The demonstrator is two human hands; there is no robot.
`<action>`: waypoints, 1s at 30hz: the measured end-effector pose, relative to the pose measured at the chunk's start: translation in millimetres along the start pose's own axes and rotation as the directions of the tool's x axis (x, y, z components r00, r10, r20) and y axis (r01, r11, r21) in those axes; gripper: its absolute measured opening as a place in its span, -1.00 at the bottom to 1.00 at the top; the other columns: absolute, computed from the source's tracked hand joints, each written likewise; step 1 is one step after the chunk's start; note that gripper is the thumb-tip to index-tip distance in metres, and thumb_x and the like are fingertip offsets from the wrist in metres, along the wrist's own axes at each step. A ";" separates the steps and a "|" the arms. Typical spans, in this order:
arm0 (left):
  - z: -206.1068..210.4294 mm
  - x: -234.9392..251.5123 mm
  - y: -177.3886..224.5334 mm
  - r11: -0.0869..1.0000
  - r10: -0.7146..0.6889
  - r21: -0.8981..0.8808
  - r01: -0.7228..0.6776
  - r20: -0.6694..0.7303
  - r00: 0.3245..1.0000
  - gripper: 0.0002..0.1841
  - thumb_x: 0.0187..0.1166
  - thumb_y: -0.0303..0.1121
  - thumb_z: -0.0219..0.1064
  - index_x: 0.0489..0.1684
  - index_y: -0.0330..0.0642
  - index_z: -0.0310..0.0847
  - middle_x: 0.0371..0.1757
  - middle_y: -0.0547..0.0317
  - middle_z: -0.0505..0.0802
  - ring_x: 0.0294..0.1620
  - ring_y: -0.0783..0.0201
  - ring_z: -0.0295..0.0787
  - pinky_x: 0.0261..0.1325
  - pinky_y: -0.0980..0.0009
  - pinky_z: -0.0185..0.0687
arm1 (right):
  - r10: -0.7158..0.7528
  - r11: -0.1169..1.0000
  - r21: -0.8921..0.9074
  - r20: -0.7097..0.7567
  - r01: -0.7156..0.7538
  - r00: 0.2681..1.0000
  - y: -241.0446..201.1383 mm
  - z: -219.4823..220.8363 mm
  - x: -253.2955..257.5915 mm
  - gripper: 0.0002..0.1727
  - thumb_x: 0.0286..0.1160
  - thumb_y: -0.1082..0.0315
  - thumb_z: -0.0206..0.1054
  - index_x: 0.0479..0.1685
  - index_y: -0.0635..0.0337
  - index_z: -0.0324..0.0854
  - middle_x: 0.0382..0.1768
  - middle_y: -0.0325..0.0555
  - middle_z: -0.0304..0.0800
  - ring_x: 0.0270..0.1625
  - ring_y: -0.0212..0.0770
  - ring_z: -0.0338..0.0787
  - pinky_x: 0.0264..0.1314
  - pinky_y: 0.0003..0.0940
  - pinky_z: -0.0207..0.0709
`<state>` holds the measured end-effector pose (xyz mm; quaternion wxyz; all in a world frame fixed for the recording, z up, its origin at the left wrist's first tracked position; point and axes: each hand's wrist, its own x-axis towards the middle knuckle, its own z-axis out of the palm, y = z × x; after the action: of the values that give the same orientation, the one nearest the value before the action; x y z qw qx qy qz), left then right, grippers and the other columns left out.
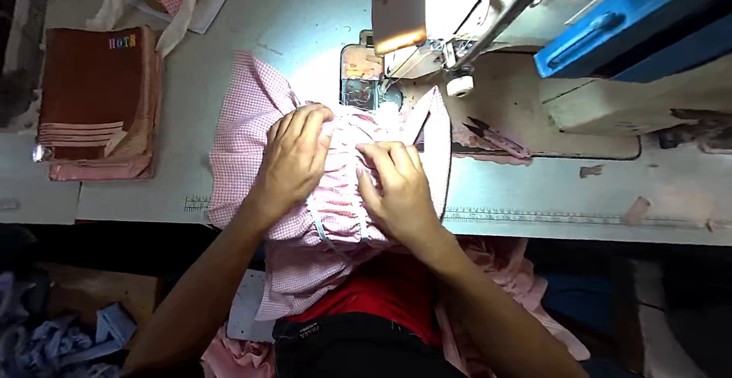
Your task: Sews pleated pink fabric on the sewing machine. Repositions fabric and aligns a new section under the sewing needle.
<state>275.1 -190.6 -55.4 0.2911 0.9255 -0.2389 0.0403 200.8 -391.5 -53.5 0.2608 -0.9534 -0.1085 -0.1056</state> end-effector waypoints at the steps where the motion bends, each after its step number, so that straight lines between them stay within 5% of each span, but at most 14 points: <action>1: -2.2 -0.5 -0.7 1.000 -0.003 0.000 0.003 0.004 1.000 -0.58 0.85 -0.22 -0.13 0.40 -0.05 0.62 0.45 0.13 0.74 0.59 0.14 0.55 0.61 -0.01 0.33 | -0.003 0.998 -0.056 0.033 0.004 0.999 -0.7 -2.2 -8.4 -0.55 0.63 0.18 0.23 0.42 0.09 0.68 0.21 0.03 0.72 0.22 0.08 0.66 0.19 -0.02 0.57; 3: -1.8 -1.1 -2.1 0.999 0.050 0.015 -0.050 -0.010 0.999 -0.65 0.76 -0.33 0.00 0.24 -0.04 0.71 0.35 0.17 0.80 0.46 0.15 0.64 0.46 0.03 0.46 | 0.004 0.993 -0.120 0.085 0.006 0.996 1.4 -10.7 -29.9 -0.51 0.57 0.19 0.20 0.46 0.07 0.66 0.21 0.07 0.71 0.19 0.12 0.68 0.11 0.01 0.61; 6: 12.9 -0.4 16.2 0.985 0.172 0.050 -0.168 -0.109 0.979 -0.74 0.68 -0.22 0.28 0.14 -0.06 0.80 0.37 -0.08 0.72 0.43 -0.06 0.59 0.44 0.05 0.49 | 0.079 0.982 -0.180 0.141 -0.053 0.987 8.7 -35.0 -57.4 -0.48 0.44 0.15 0.23 0.38 0.08 0.71 0.09 0.06 0.75 0.07 0.11 0.74 0.02 0.03 0.63; 8: 26.8 -0.7 36.6 0.980 0.196 0.061 -0.189 -0.158 0.968 -0.72 0.63 -0.15 0.37 0.03 -0.17 0.76 0.18 -0.14 0.73 0.28 -0.11 0.60 0.33 0.08 0.51 | 0.146 0.974 -0.195 0.136 -0.118 0.980 9.8 -53.8 -60.6 -0.53 0.43 0.09 0.26 0.25 0.09 0.77 -0.03 0.01 0.77 -0.05 0.03 0.76 -0.09 -0.02 0.65; 11: 43.1 0.9 51.3 0.985 0.173 0.047 -0.168 -0.121 0.978 -0.72 0.73 -0.16 0.25 -0.04 -0.20 0.72 0.12 -0.04 0.81 0.24 -0.04 0.71 0.14 0.08 0.59 | 0.148 0.988 -0.034 -0.082 -0.152 0.986 0.8 -57.6 -42.0 -0.62 0.45 0.28 0.30 0.19 0.21 0.77 -0.05 0.01 0.75 -0.14 -0.17 0.73 -0.18 -0.30 0.63; 13: 45.2 4.5 50.7 0.990 0.141 0.000 -0.142 -0.091 0.986 -0.70 0.79 -0.20 0.15 0.07 -0.17 0.76 0.31 0.08 0.84 0.37 0.07 0.70 0.24 0.09 0.57 | 0.109 0.991 0.098 -0.174 -0.093 0.979 0.4 -38.0 -23.3 -0.61 0.51 0.39 0.26 0.30 0.26 0.70 0.14 0.06 0.73 0.12 -0.18 0.75 0.09 -0.35 0.69; 15: 40.3 11.2 45.2 0.990 0.134 -0.039 -0.138 -0.092 0.987 -0.72 0.79 -0.32 0.14 0.15 -0.15 0.79 0.31 0.16 0.86 0.35 0.14 0.73 0.31 0.17 0.59 | 0.085 0.994 0.086 -0.133 -0.074 0.987 9.7 -12.7 -7.4 -0.58 0.63 0.33 0.20 0.41 0.23 0.64 0.29 0.09 0.69 0.31 -0.03 0.68 0.34 -0.16 0.60; 18: 29.9 26.3 34.0 0.992 0.124 0.020 -0.123 -0.072 0.990 -0.69 0.74 -0.27 0.23 0.31 -0.08 0.76 0.24 0.11 0.86 0.25 0.10 0.74 0.29 0.22 0.61 | 0.065 0.997 -0.047 -0.043 -0.067 0.997 16.3 -3.1 7.9 -0.55 0.68 0.23 0.15 0.48 0.12 0.64 0.27 0.07 0.67 0.22 0.10 0.62 0.21 -0.01 0.50; 24: 28.3 52.9 30.3 0.993 -0.076 0.086 0.080 -0.044 0.996 -0.62 0.64 0.03 0.34 0.25 0.05 0.68 -0.09 0.15 0.80 -0.18 0.13 0.80 -0.26 0.08 0.65 | 0.056 0.987 -0.149 0.027 -0.051 0.998 25.7 -7.6 17.3 -0.41 0.68 0.15 0.11 0.67 0.10 0.49 0.25 0.15 0.61 0.21 0.15 0.58 0.15 0.00 0.49; 30: 33.7 43.6 31.1 0.995 0.039 0.100 -0.031 -0.083 0.996 -0.76 0.65 -0.19 0.30 0.11 0.24 0.89 -0.23 0.20 0.74 -0.39 0.25 0.71 -0.45 0.23 0.55 | 0.009 0.985 -0.172 0.050 -0.001 0.999 31.8 -10.0 22.1 -0.51 0.62 0.18 0.14 0.46 0.06 0.68 0.17 0.13 0.62 0.17 0.15 0.59 0.07 -0.02 0.50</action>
<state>296.9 -249.9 -57.8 0.2542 0.9319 -0.2403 0.0962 228.8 -420.0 -54.4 0.1751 -0.9750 -0.1032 -0.0896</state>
